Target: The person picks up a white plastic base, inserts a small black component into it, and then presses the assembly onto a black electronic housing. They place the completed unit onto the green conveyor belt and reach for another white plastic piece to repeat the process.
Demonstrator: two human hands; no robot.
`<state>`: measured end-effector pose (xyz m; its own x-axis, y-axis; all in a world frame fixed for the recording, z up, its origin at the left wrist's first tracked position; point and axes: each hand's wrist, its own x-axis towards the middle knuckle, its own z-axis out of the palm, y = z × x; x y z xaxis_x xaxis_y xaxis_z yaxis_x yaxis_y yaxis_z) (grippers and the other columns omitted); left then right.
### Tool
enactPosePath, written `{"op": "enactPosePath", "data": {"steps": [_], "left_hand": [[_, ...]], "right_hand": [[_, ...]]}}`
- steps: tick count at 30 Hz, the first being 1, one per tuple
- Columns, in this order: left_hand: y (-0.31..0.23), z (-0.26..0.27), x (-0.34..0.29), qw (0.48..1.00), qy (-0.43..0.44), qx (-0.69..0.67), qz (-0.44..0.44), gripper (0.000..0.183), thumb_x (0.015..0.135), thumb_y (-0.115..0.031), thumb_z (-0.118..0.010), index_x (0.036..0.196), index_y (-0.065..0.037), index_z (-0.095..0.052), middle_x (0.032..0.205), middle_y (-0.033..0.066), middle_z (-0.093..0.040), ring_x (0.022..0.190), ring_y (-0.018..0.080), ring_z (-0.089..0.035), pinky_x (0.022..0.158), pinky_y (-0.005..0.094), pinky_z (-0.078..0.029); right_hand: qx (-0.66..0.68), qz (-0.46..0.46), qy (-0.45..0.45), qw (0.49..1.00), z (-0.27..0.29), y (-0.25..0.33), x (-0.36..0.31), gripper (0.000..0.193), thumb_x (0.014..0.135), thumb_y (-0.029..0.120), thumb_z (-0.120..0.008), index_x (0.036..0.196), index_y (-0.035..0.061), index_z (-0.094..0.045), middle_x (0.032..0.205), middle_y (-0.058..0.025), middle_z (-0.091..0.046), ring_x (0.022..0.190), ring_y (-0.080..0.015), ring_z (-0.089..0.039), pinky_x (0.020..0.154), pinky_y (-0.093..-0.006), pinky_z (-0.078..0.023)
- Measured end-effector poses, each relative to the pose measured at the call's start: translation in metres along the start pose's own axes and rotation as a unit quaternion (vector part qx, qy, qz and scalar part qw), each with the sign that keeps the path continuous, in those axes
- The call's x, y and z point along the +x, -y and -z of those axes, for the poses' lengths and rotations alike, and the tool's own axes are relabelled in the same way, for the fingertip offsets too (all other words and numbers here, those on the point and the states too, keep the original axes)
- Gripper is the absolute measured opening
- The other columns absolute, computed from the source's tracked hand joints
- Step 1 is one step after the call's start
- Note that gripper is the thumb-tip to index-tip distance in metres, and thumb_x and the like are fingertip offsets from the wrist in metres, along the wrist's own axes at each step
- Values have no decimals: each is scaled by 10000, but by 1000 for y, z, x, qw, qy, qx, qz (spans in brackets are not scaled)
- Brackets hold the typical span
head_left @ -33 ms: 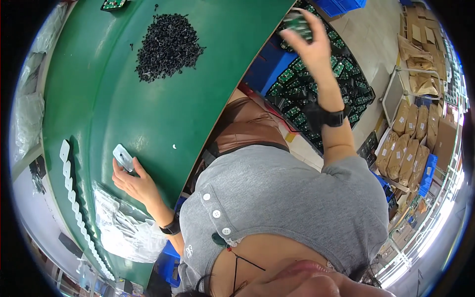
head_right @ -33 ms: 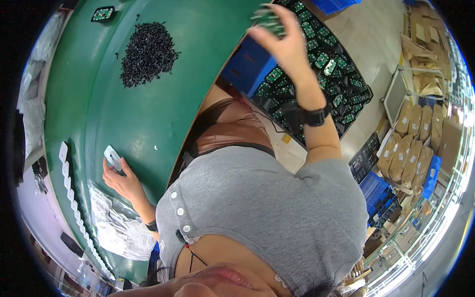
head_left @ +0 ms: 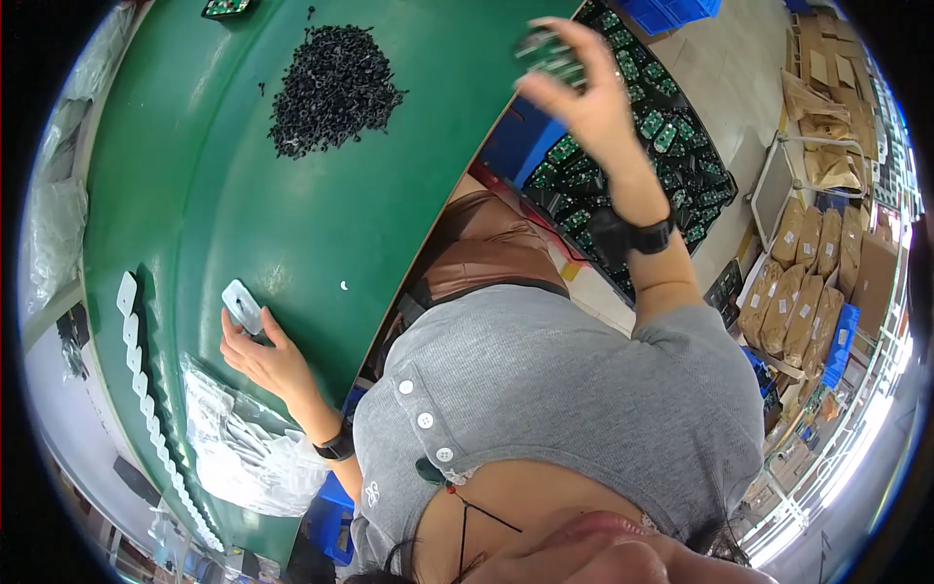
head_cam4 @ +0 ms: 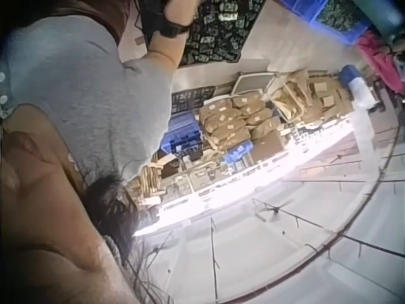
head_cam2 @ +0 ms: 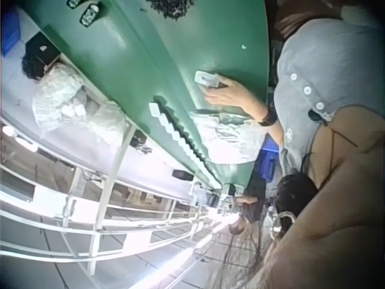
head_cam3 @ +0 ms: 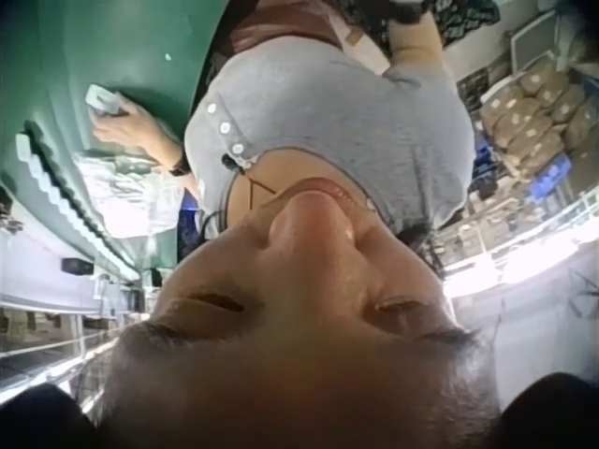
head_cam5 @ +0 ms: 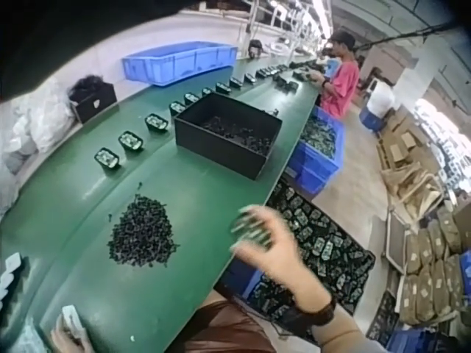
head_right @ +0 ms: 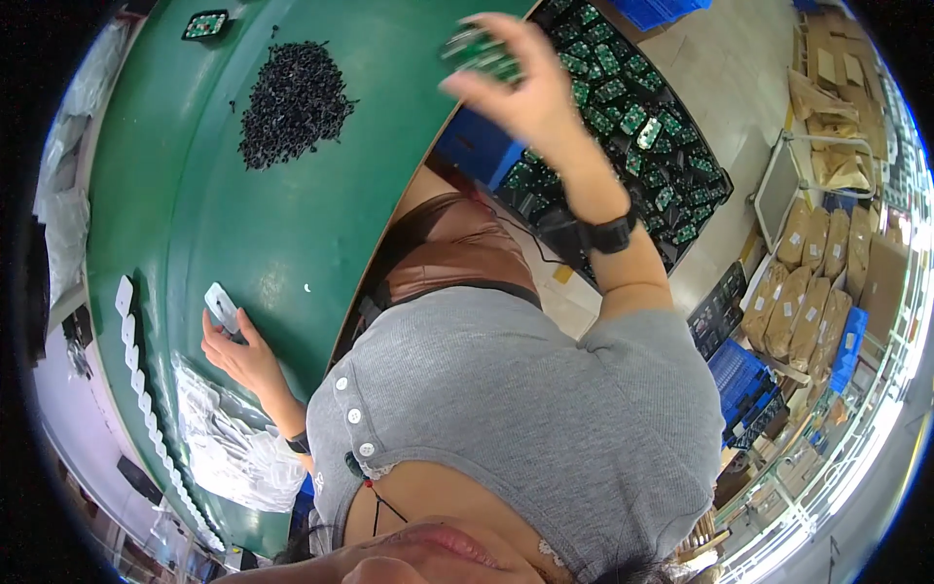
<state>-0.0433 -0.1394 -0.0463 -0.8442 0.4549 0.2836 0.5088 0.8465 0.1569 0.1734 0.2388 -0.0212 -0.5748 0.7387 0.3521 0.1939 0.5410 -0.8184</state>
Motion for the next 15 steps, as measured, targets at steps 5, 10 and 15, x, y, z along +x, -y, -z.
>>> {"op": "enactPosePath", "data": {"steps": [5, 10, 15], "left_hand": [[-5, 1, 2, 997, -35, -60, -39, 502, 873, -178, -672, 1325, -46, -497, 1063, 148, -577, 1001, 308, -530, 896, 425, -398], [7, 3, -10, 988, -27, -145, -51, 481, 814, -30, -669, 1276, -32, -534, 1135, 179, -581, 1048, 352, -528, 932, 441, -396], [5, 6, -20, 975, -32, -212, -52, 507, 727, 2, -704, 1216, -75, -592, 1135, 97, -625, 1096, 307, -543, 954, 416, -394]], "right_hand": [[36, 205, 215, 954, -109, 65, -23, 372, 771, 97, -729, 1126, 154, -632, 1082, -91, -562, 947, -243, -594, 830, -328, -496], [-176, 388, 219, 878, -167, 78, -49, 413, 795, 93, -580, 1200, 175, -606, 1157, -94, -516, 1006, -268, -543, 827, -391, -470], [-103, 345, 337, 870, -151, 99, -51, 540, 764, 222, -703, 1279, 129, -570, 1278, -118, -506, 1120, -310, -514, 926, -413, -429]]}}
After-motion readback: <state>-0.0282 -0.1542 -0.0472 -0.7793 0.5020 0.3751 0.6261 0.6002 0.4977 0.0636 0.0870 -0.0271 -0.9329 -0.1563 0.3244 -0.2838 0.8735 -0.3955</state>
